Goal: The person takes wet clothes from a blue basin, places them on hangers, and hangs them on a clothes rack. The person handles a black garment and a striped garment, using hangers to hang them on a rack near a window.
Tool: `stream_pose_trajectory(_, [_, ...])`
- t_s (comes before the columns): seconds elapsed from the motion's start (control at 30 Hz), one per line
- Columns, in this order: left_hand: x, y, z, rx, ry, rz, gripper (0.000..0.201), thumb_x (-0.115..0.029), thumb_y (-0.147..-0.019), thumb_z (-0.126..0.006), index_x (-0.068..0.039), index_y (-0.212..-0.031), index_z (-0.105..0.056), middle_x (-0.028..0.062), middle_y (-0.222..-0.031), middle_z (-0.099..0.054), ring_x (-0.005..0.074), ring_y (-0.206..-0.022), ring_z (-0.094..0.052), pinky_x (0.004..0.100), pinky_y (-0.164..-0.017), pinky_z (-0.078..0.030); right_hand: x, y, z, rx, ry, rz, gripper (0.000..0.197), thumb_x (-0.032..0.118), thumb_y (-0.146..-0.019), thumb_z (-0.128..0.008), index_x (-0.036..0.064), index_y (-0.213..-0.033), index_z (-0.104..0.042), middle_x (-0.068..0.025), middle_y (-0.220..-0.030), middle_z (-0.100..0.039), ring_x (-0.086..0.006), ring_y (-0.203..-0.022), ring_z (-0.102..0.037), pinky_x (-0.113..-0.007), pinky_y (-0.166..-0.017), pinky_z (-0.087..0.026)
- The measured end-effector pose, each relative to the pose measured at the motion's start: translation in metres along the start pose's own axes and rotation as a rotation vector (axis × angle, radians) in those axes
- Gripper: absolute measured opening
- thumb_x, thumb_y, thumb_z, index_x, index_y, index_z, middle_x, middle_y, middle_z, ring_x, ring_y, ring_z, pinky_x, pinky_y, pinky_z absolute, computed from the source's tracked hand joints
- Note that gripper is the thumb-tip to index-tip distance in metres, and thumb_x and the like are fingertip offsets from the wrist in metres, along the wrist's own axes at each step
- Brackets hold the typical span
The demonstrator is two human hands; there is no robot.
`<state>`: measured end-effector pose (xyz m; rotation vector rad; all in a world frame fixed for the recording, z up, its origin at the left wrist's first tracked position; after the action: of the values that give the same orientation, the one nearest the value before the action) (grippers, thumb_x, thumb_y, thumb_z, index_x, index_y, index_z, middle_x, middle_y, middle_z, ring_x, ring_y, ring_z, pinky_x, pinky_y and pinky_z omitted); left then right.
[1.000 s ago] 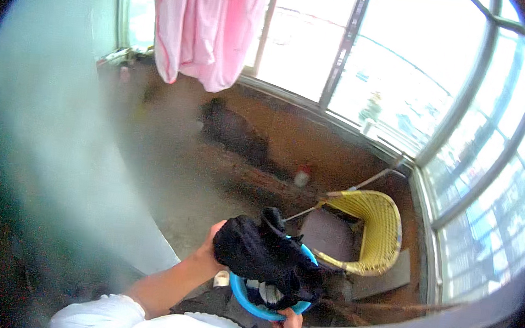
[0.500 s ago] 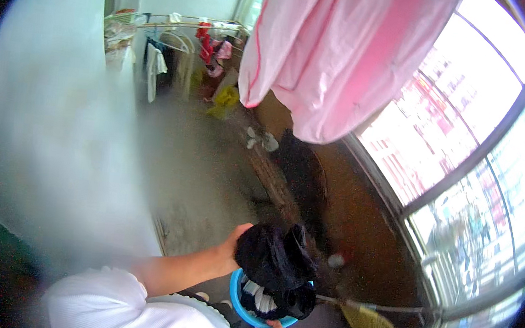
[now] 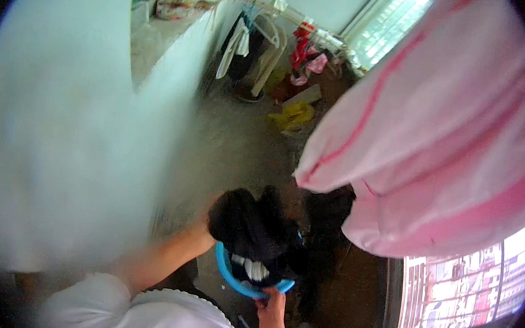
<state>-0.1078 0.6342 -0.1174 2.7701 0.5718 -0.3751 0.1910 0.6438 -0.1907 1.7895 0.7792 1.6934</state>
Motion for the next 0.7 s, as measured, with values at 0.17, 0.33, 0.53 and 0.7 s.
stream_pose_trajectory(0.17, [-0.057, -0.103, 0.031, -0.157, 0.208, -0.122, 0.025, -0.023, -0.087, -0.047, -0.003, -0.089, -0.062, 0.011, -0.09, -0.065, 0.0231, -0.084, -0.064, 0.0375, -0.077, -0.053, 0.044, -0.097, -0.11, -0.015, 0.144, -0.133, 0.028, 0.01, -0.072, -0.054, 0.0088, -0.099, -0.048, -0.007, -0.088, -0.049, -0.0219, -0.072, -0.052, -0.029, -0.047, -0.045])
stream_pose_trajectory(0.33, [-0.129, -0.189, 0.036, -0.232, 0.291, -0.118, 0.026, -0.023, -0.09, -0.044, -0.004, -0.094, -0.062, 0.0102, -0.095, -0.064, 0.0233, -0.086, -0.063, 0.0372, -0.077, -0.053, 0.078, -0.168, -0.245, 0.126, 0.07, -0.2, 0.016, 0.008, -0.069, -0.055, 0.0067, -0.079, -0.042, -0.0077, -0.062, -0.042, -0.0185, -0.042, -0.04, -0.025, -0.034, -0.03])
stream_pose_trajectory(0.53, [-0.209, -0.282, 0.047, -0.435, 0.124, -0.259, 0.027, -0.023, -0.092, -0.042, -0.004, -0.097, -0.061, 0.0122, -0.095, -0.064, 0.0262, -0.085, -0.063, 0.0408, -0.074, -0.054, 0.148, -0.239, -0.353, 0.099, 0.042, -0.212, 0.016, 0.008, -0.069, -0.053, 0.0092, -0.081, -0.042, -0.0059, -0.067, -0.045, -0.0172, -0.047, -0.047, -0.024, -0.033, -0.027])
stream_pose_trajectory(0.7, [-0.254, -0.383, 0.064, -0.366, 0.05, -0.373, 0.027, -0.022, -0.092, -0.043, -0.004, -0.103, -0.06, 0.0128, -0.097, -0.063, 0.0267, -0.086, -0.063, 0.0412, -0.075, -0.054, 0.237, -0.315, -0.418, 0.194, 0.122, -0.136, 0.019, 0.009, -0.068, -0.053, 0.0092, -0.084, -0.045, -0.0055, -0.073, -0.048, -0.0177, -0.054, -0.05, -0.023, -0.036, -0.031])
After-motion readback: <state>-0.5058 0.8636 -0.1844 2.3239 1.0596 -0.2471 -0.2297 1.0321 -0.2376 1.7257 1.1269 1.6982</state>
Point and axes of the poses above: each hand's wrist, its own y-axis away from the middle knuckle, its own z-axis out of the back of the hand, x = y × z, the point moved 7 cm from there along -y, towards the middle knuckle
